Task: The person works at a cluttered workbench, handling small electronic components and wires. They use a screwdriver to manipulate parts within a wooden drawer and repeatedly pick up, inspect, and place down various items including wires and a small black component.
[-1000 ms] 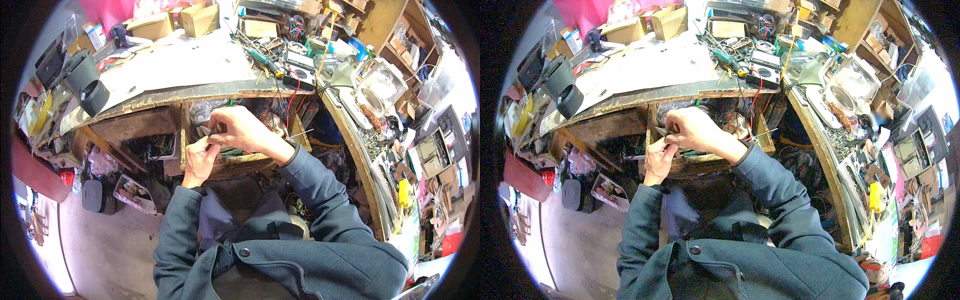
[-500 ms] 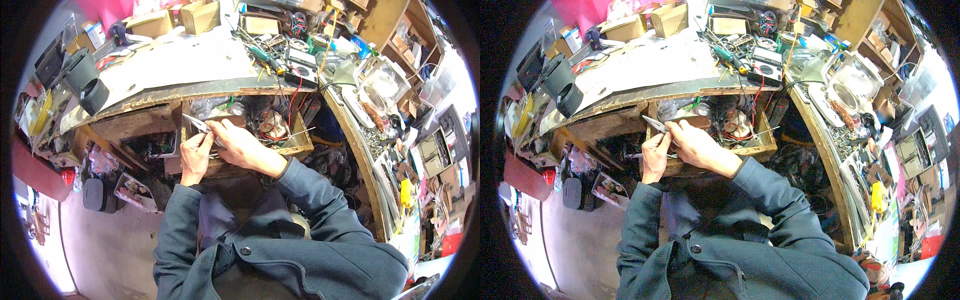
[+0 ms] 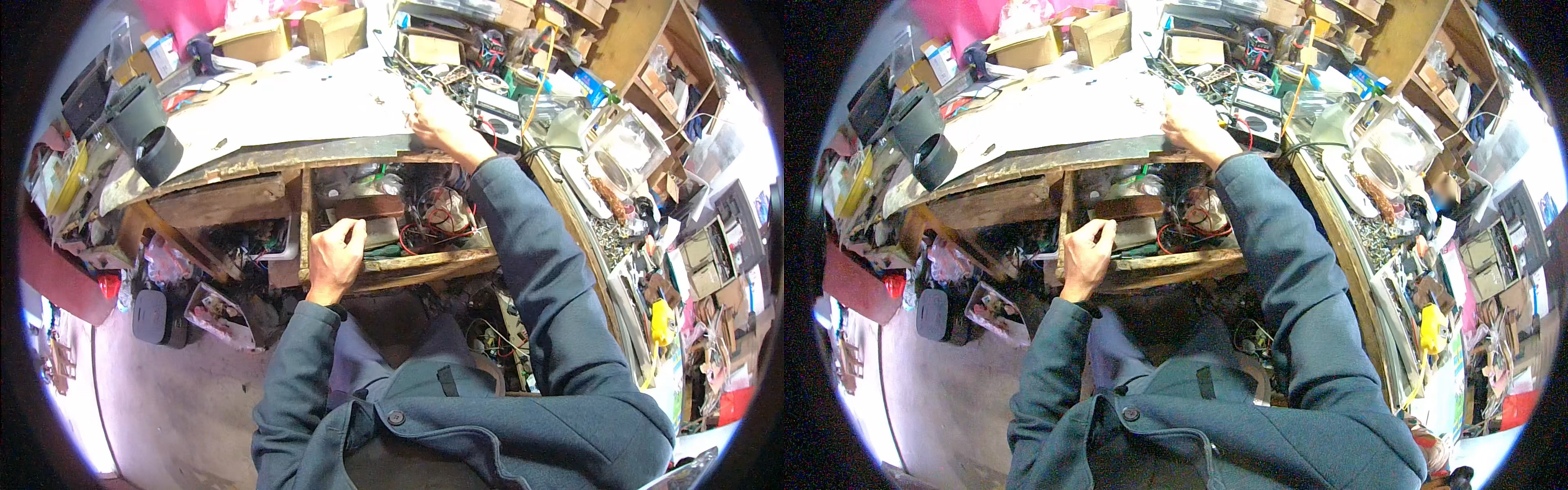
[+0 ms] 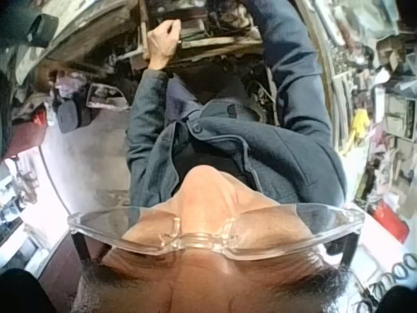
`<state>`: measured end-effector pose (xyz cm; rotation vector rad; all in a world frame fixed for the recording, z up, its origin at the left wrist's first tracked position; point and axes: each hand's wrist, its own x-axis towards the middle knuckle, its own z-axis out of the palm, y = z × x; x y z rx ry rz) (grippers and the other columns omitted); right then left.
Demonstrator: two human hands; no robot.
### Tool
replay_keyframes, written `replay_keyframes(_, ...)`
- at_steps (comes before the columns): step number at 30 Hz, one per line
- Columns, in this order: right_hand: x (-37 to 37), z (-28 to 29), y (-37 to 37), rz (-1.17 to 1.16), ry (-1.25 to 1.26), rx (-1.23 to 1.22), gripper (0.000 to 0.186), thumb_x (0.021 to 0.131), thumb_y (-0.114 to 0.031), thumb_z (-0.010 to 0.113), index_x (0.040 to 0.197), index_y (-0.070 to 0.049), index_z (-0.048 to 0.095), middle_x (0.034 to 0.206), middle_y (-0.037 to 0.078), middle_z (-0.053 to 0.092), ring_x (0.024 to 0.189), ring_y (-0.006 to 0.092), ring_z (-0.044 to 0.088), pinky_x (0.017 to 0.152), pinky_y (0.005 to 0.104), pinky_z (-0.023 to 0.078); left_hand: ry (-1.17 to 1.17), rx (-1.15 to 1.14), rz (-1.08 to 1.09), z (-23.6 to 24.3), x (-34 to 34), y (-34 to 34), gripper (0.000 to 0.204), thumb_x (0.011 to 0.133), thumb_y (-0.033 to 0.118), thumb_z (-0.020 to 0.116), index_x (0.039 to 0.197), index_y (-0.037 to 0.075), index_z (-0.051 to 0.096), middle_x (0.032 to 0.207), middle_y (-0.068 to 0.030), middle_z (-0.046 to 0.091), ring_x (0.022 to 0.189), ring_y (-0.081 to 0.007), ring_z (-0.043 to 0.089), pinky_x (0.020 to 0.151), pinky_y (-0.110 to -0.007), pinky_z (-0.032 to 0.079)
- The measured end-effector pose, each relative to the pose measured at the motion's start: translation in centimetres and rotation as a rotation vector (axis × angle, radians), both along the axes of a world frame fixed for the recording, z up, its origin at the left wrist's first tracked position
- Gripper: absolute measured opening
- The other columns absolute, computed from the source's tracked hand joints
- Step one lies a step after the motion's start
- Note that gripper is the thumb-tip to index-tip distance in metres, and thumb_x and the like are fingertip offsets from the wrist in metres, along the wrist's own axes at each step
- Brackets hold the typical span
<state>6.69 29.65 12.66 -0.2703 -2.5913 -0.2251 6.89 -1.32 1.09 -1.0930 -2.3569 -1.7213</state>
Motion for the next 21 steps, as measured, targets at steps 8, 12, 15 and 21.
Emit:
replay_keyframes(8,-0.4,-0.2,1.2,0.060,-0.033,0.090,0.025,0.093,-0.028,0.068,0.107,-0.008,0.073,0.093,0.022,0.069,0.089,0.0412,0.071,0.079,0.0506,0.059,-0.011,0.027,-0.028,0.4,-0.1,-0.5,0.026,0.101,0.022,0.065,0.094,-0.002,0.073,0.076,-0.0248,0.066,0.065,-0.0353,0.068,0.063,-0.043,0.050)
replay_keyframes(12,3.9,0.7,1.0,0.255,0.009,-0.012,0.017,0.093,-0.021,0.069,0.098,-0.006,0.074,0.092,0.014,0.073,0.087,0.0339,0.072,0.078,0.0443,0.058,-0.094,0.052,-0.004,-0.1,-0.2,-0.8,0.027,0.101,0.023,0.068,0.092,-0.002,0.075,0.066,-0.0099,0.067,0.059,-0.0130,0.062,0.058,-0.033,0.049)
replay_keyframes(15,10.1,2.0,-3.0,0.176,-0.341,-0.271,0.016,0.086,-0.018,0.074,0.094,-0.005,0.078,0.085,0.018,0.075,0.081,0.0317,0.074,0.076,0.0426,0.058,-0.140,0.073,-0.005,-0.6,-0.4,-0.9,0.026,0.101,0.023,0.070,0.092,0.000,0.078,0.066,-0.0035,0.070,0.059,-0.0081,0.063,0.055,-0.026,0.048)
replay_keyframes(21,14.8,-4.5,-4.9,0.017,-0.737,-0.197,0.021,0.079,-0.014,0.075,0.099,-0.008,0.078,0.090,0.018,0.076,0.089,0.0385,0.074,0.078,0.0488,0.060,-0.141,-0.002,-0.022,-0.3,-0.4,-0.5,0.026,0.100,0.025,0.069,0.094,0.001,0.077,0.069,-0.0124,0.072,0.062,-0.0192,0.070,0.062,-0.036,0.052)
